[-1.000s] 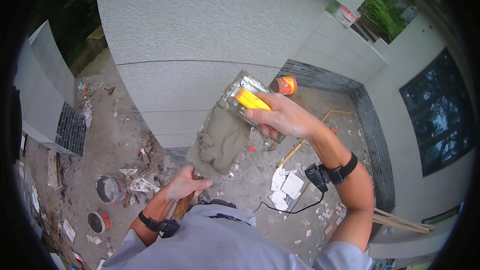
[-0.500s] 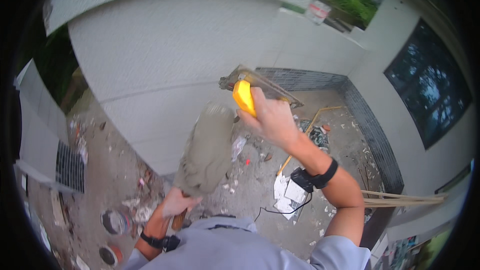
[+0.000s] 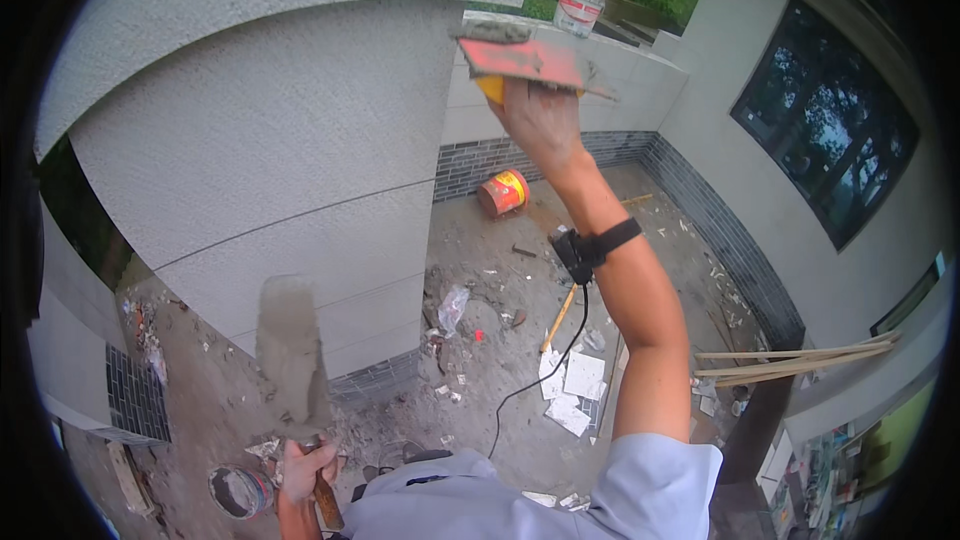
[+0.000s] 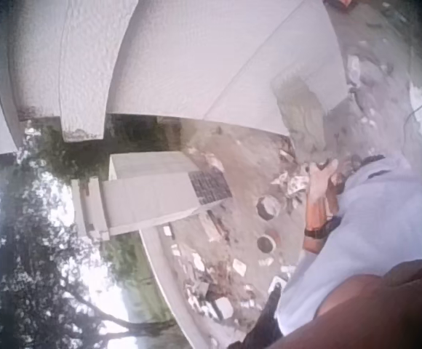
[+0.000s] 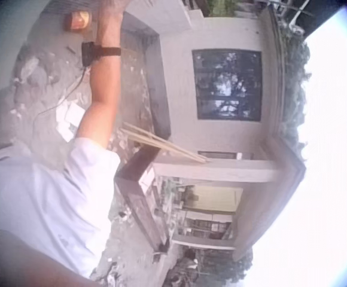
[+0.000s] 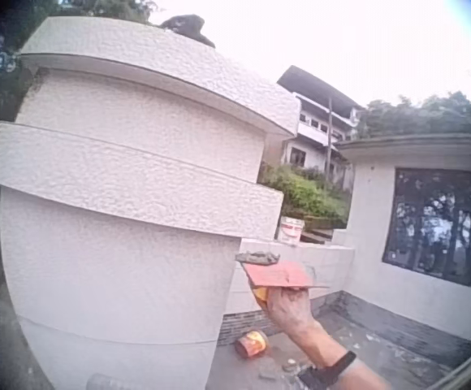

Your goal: Apply plaster or cement mixture to the corner and surface of a structural pillar using a trowel and a float tool.

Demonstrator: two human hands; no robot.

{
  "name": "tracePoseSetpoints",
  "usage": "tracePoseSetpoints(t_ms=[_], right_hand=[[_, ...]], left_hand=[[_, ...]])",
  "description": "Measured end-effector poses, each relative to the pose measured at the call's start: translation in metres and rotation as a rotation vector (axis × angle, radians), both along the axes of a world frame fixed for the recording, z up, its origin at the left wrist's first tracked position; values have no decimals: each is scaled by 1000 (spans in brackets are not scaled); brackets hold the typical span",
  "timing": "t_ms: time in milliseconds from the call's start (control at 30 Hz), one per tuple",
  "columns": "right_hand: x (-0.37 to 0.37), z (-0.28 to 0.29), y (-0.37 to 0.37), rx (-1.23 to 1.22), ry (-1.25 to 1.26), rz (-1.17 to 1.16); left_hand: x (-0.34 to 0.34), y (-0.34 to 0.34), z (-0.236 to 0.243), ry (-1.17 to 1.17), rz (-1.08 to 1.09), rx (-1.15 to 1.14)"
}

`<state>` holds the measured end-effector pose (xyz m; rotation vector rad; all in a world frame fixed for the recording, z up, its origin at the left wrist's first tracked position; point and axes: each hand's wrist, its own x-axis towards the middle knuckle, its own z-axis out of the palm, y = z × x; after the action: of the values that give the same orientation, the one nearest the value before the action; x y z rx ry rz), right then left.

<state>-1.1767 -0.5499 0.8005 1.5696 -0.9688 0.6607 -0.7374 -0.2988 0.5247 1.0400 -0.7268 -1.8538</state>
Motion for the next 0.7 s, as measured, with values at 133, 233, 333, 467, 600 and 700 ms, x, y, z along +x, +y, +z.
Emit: tracePoseSetpoints(t_ms=[133,233,333,467,600,700], right_hand=[[-9,9,-18,-38,23,11],[-11,18,-24,-26,34,55],[-16,32,-25,-29,90,92],[-20,42,-17,117,57,27],[-13,36,-5,24,-47,31],[-3,38,-2,-59,69,96]], left_hand=[[15,13,-9,-1,55,77],[22,18,-12,39,174,20],[26,22,-14,8,265,35],[33,25,-19,37,239,29],[41,29,-22,65,229,-6],[47,32,-19,34,234,30]])
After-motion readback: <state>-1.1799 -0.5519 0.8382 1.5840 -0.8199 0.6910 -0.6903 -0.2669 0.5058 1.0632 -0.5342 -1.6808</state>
